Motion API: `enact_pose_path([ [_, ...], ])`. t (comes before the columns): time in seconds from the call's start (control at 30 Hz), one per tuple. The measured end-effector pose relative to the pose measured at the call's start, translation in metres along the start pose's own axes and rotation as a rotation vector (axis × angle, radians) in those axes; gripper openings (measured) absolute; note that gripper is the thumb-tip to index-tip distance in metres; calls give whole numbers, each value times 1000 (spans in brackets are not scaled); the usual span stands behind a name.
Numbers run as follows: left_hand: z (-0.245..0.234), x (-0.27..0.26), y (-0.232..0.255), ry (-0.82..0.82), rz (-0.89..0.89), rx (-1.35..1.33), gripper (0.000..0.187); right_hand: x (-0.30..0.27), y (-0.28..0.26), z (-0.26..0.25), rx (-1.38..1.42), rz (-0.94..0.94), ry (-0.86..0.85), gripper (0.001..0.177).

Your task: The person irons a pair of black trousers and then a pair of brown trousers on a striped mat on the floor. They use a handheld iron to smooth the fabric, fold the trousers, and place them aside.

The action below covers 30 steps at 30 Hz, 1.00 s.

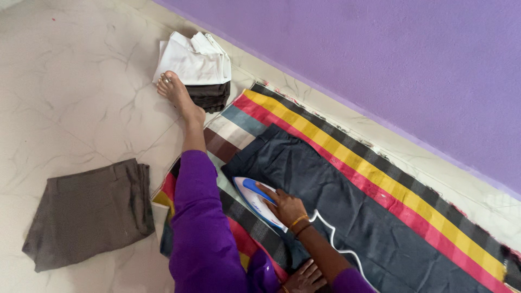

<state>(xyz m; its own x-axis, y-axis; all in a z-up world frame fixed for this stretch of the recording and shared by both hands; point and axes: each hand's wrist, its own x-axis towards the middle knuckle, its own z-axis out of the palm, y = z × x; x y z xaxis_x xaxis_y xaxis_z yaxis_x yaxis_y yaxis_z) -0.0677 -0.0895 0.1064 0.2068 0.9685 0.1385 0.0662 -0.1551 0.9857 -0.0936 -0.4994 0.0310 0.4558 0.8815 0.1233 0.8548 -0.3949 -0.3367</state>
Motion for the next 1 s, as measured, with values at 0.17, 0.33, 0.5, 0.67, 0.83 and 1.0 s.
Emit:
enact_pose_path([
  [0.17,2,0,-2,-45,70,127,85,66,-23,40,-100,21,87,58],
  [0.33,-1,-3,-27,18,466,568,102,123,-30,62,-115,120,0,64],
  [0.5,10,4,-15,-37,174,172,100,102,-23,50,-49,206,-115,65],
  [0.67,5,-2,-35,-53,233,540,92,22,8,13,9,274,-218,63],
  [0.83,3,-120,-89,-313,612,630,60,-87,52,-26,-51,374,-245,62],
  [1.0,-58,-387,-126,-1344,636,612,41,-176,80,-42,-89,486,-209,64],
])
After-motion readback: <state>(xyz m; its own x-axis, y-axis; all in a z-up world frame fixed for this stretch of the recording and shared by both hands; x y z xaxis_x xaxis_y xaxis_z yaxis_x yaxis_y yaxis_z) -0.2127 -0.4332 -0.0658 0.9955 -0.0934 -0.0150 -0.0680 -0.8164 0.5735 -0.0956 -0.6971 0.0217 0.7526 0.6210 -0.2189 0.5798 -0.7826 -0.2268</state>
